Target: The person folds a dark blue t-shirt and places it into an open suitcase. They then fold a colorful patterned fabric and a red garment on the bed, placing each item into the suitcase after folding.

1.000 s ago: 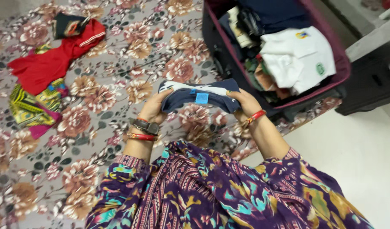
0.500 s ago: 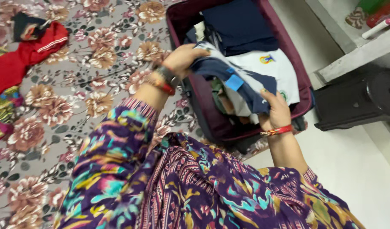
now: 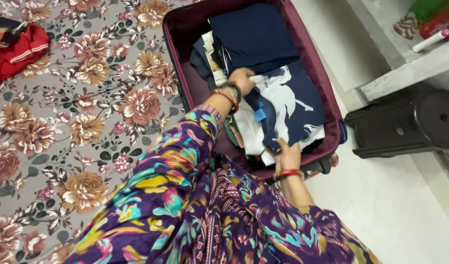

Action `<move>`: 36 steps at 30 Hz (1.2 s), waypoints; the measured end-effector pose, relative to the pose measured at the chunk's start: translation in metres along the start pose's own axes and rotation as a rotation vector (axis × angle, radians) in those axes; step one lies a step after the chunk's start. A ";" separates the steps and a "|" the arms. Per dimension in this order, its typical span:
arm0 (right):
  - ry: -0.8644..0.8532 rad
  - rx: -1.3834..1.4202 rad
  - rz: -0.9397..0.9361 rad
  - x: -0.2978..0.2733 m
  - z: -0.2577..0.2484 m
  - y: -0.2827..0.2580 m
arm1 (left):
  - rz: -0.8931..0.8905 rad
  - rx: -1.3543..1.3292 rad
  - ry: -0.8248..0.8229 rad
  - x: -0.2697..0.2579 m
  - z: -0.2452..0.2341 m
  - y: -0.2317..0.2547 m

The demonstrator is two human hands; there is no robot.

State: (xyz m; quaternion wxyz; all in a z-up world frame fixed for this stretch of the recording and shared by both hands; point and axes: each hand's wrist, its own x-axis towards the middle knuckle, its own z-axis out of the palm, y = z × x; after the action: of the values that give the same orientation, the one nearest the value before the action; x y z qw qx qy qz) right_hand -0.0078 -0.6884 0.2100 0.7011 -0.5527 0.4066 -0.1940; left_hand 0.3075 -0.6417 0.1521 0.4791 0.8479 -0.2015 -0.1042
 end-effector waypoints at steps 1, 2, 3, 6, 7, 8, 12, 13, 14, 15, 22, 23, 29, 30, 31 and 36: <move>-0.051 0.162 0.038 -0.009 0.001 0.002 | -0.078 0.081 -0.021 -0.005 -0.001 -0.010; -0.102 0.323 0.078 -0.015 0.004 0.000 | -0.112 0.000 0.001 0.000 -0.005 -0.014; -0.108 0.327 0.043 -0.017 0.005 -0.006 | -0.150 -0.082 0.016 0.002 -0.008 -0.015; -0.134 0.315 -0.032 -0.020 0.009 -0.020 | -0.122 -0.284 0.031 0.011 -0.012 -0.006; -0.144 0.296 -0.033 -0.022 0.008 -0.020 | -0.090 -0.342 0.030 0.011 -0.013 -0.004; -0.155 0.277 -0.035 -0.023 0.006 -0.017 | -0.069 -0.307 0.035 0.005 -0.015 -0.003; -0.189 0.268 0.173 -0.012 -0.002 0.000 | -0.102 -0.063 -0.045 -0.016 -0.032 -0.001; -0.196 0.294 0.210 -0.008 -0.007 0.002 | -0.146 0.028 -0.091 -0.025 -0.039 -0.002; -0.203 0.320 0.246 -0.007 -0.011 0.003 | -0.137 -0.031 -0.066 -0.030 -0.044 -0.002; -0.226 0.283 0.263 -0.008 -0.016 0.003 | -0.122 -0.091 -0.043 -0.032 -0.045 0.000; -0.285 0.054 0.339 -0.012 -0.035 -0.002 | 0.026 -0.194 0.034 -0.067 -0.057 0.017; -0.289 0.046 0.328 -0.012 -0.031 -0.002 | 0.024 -0.192 0.019 -0.075 -0.062 0.019; -0.450 -0.047 0.248 -0.022 -0.007 -0.014 | 0.060 -0.499 -0.064 -0.126 -0.081 -0.003; -0.502 -0.036 0.251 -0.025 0.001 -0.016 | 0.029 -0.535 -0.053 -0.135 -0.087 -0.016; -0.555 -0.024 0.255 -0.028 0.011 -0.016 | -0.001 -0.570 -0.040 -0.144 -0.094 -0.030; -0.729 -0.095 0.238 -0.066 0.083 -0.006 | -0.335 -0.874 -0.038 -0.189 -0.138 -0.111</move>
State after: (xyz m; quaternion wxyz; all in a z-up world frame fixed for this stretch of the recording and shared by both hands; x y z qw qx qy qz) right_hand 0.0189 -0.5919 0.2442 0.7908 -0.5663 0.2005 0.1171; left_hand 0.2157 -0.4012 0.1257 0.7640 0.5855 -0.0077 -0.2709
